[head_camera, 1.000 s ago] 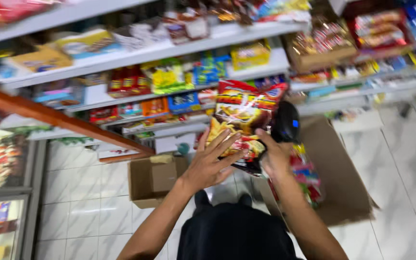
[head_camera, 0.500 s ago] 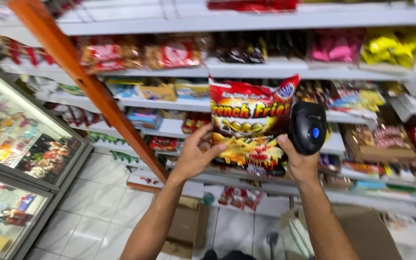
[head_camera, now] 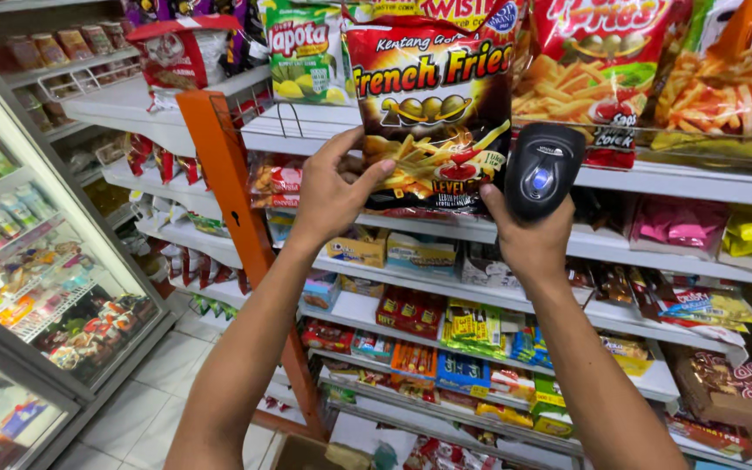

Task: The person uses a handheld scanner to scan barcodes on various snack packages, such as chips, chocolate bars, and biscuits, while holding them one at a time and then placing them into a cardboard box.

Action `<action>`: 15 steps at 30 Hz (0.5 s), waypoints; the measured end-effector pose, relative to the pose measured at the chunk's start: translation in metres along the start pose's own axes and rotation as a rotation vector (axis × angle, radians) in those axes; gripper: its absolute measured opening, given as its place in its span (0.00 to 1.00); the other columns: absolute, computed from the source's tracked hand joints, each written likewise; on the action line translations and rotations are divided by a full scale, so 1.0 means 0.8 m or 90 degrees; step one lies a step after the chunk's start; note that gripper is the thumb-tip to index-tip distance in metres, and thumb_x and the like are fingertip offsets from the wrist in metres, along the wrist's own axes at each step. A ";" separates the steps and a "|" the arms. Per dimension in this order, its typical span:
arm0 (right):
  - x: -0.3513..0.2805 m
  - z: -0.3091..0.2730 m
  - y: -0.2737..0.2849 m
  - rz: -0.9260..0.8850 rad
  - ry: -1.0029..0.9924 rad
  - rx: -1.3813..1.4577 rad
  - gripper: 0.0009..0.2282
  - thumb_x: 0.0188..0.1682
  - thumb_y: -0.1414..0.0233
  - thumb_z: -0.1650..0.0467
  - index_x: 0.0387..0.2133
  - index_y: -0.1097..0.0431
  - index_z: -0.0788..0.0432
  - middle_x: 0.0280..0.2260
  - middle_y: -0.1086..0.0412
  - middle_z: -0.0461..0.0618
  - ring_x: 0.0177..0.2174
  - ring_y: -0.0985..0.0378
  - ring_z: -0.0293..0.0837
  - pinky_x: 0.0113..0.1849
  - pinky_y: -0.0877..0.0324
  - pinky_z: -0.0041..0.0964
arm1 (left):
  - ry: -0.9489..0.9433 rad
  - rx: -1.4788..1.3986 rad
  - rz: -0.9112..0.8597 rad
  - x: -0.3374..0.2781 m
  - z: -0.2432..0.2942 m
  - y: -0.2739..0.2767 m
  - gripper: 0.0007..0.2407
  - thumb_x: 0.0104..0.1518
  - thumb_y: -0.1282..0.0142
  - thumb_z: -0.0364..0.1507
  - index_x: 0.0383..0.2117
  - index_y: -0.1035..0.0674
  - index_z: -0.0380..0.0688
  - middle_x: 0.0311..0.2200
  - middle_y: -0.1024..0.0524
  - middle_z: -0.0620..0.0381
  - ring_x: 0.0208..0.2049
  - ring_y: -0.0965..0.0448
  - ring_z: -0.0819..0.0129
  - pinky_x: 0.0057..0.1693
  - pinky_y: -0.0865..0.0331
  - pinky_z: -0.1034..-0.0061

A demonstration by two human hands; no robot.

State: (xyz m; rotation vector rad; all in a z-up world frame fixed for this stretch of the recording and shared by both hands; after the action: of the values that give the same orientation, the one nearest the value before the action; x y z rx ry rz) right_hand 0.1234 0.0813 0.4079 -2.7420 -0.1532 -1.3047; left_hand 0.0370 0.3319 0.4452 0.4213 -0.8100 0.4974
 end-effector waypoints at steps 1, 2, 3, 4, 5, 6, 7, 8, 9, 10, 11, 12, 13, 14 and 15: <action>0.008 -0.002 -0.009 0.009 0.007 -0.021 0.13 0.49 0.34 0.70 0.40 0.29 0.64 0.36 0.26 0.43 0.35 0.27 0.33 0.41 0.29 0.30 | 0.001 -0.007 -0.004 0.013 -0.001 0.006 0.22 0.54 0.33 0.28 0.54 0.25 0.30 0.42 0.18 0.51 0.36 0.19 0.77 0.41 0.23 0.81; 0.016 -0.005 -0.017 0.018 0.014 -0.041 0.14 0.48 0.33 0.69 0.40 0.29 0.64 0.36 0.26 0.43 0.35 0.27 0.33 0.41 0.29 0.30 | -0.050 0.038 0.013 0.025 0.000 0.013 0.22 0.55 0.32 0.29 0.54 0.24 0.29 0.43 0.18 0.50 0.38 0.19 0.76 0.43 0.23 0.81; 0.025 -0.007 -0.021 0.029 0.024 -0.064 0.14 0.48 0.33 0.69 0.40 0.28 0.64 0.36 0.26 0.44 0.34 0.27 0.33 0.41 0.29 0.31 | -0.103 0.080 0.030 0.037 0.001 0.018 0.22 0.55 0.31 0.29 0.53 0.24 0.28 0.44 0.19 0.49 0.40 0.19 0.75 0.44 0.23 0.80; 0.031 -0.008 -0.024 0.029 0.031 -0.063 0.14 0.49 0.34 0.69 0.40 0.28 0.64 0.36 0.26 0.44 0.35 0.26 0.34 0.41 0.29 0.31 | -0.157 0.122 0.048 0.050 0.002 0.023 0.22 0.56 0.30 0.29 0.52 0.23 0.27 0.45 0.19 0.48 0.42 0.19 0.74 0.46 0.23 0.79; 0.034 -0.010 -0.024 0.029 0.033 -0.066 0.14 0.50 0.34 0.68 0.40 0.28 0.64 0.36 0.26 0.44 0.35 0.26 0.34 0.41 0.29 0.31 | -0.188 0.140 0.053 0.063 0.002 0.027 0.21 0.57 0.30 0.30 0.52 0.23 0.27 0.45 0.19 0.46 0.44 0.18 0.72 0.48 0.24 0.77; 0.038 -0.011 -0.024 0.028 0.036 -0.068 0.13 0.51 0.35 0.68 0.41 0.28 0.64 0.36 0.26 0.45 0.35 0.26 0.34 0.41 0.29 0.32 | -0.220 0.157 0.058 0.076 0.003 0.033 0.20 0.59 0.30 0.30 0.51 0.22 0.26 0.46 0.19 0.45 0.45 0.18 0.70 0.50 0.25 0.76; 0.042 -0.013 -0.022 0.039 0.041 -0.083 0.13 0.51 0.35 0.68 0.40 0.28 0.64 0.35 0.25 0.46 0.35 0.25 0.35 0.41 0.29 0.32 | -0.250 0.173 0.065 0.089 0.004 0.034 0.20 0.60 0.29 0.31 0.51 0.22 0.26 0.46 0.18 0.44 0.47 0.17 0.67 0.53 0.26 0.74; 0.048 -0.014 -0.018 0.049 0.045 -0.098 0.13 0.50 0.34 0.68 0.39 0.27 0.64 0.35 0.25 0.47 0.35 0.24 0.36 0.41 0.28 0.32 | -0.193 0.121 0.055 0.102 0.001 0.034 0.19 0.59 0.31 0.31 0.50 0.22 0.28 0.45 0.18 0.45 0.43 0.17 0.67 0.49 0.25 0.75; 0.054 -0.016 -0.014 0.059 0.049 -0.112 0.13 0.50 0.34 0.67 0.38 0.26 0.64 0.34 0.24 0.47 0.34 0.23 0.37 0.41 0.28 0.32 | -0.136 0.072 0.043 0.116 -0.001 0.036 0.18 0.58 0.34 0.32 0.50 0.22 0.30 0.43 0.17 0.47 0.39 0.16 0.68 0.46 0.24 0.76; 0.059 -0.020 -0.009 0.074 0.068 -0.154 0.13 0.50 0.34 0.67 0.39 0.27 0.64 0.35 0.24 0.48 0.35 0.22 0.39 0.42 0.28 0.33 | -0.079 0.023 0.030 0.130 -0.004 0.034 0.18 0.57 0.36 0.32 0.49 0.21 0.33 0.42 0.16 0.49 0.36 0.16 0.68 0.42 0.23 0.78; 0.064 -0.024 -0.003 0.088 0.085 -0.195 0.14 0.50 0.34 0.67 0.40 0.28 0.63 0.36 0.24 0.49 0.36 0.21 0.41 0.43 0.28 0.35 | -0.114 0.032 0.035 0.142 -0.003 0.032 0.17 0.58 0.35 0.32 0.49 0.21 0.34 0.42 0.16 0.49 0.38 0.15 0.68 0.44 0.22 0.77; 0.068 -0.028 0.000 0.101 0.102 -0.235 0.14 0.50 0.34 0.67 0.41 0.29 0.63 0.37 0.24 0.50 0.37 0.20 0.43 0.43 0.27 0.36 | -0.150 0.042 0.040 0.155 -0.003 0.027 0.17 0.58 0.35 0.32 0.49 0.21 0.34 0.43 0.15 0.49 0.39 0.14 0.67 0.46 0.22 0.76; 0.070 -0.033 0.001 0.094 0.156 -0.281 0.15 0.49 0.34 0.69 0.43 0.29 0.63 0.39 0.26 0.53 0.40 0.22 0.48 0.45 0.28 0.40 | -0.184 0.052 0.045 0.165 -0.004 0.021 0.16 0.59 0.34 0.31 0.49 0.21 0.35 0.43 0.15 0.50 0.41 0.12 0.67 0.47 0.21 0.76; 0.073 -0.037 0.001 0.087 0.210 -0.326 0.15 0.49 0.34 0.70 0.44 0.30 0.64 0.42 0.27 0.57 0.42 0.24 0.53 0.46 0.29 0.44 | -0.194 0.068 0.057 0.174 -0.008 0.014 0.16 0.58 0.34 0.32 0.49 0.21 0.36 0.43 0.16 0.49 0.41 0.13 0.65 0.46 0.20 0.74; 0.074 -0.040 0.002 0.079 0.263 -0.374 0.16 0.49 0.34 0.71 0.46 0.30 0.64 0.44 0.29 0.60 0.45 0.26 0.58 0.48 0.30 0.48 | -0.204 0.081 0.069 0.182 -0.013 0.003 0.16 0.57 0.34 0.32 0.48 0.21 0.37 0.42 0.16 0.48 0.40 0.13 0.62 0.45 0.20 0.72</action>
State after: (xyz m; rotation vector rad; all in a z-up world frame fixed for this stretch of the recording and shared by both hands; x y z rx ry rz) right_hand 0.1363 0.0785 0.4740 -2.7427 0.5008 -2.1067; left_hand 0.1274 0.3768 0.5510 0.5864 -1.1175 0.5931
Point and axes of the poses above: each hand's wrist, its own x-axis towards the middle knuckle, its own y-axis out of the back of the hand, z = x × y, the point moved 3 cm from there along x, towards the middle knuckle
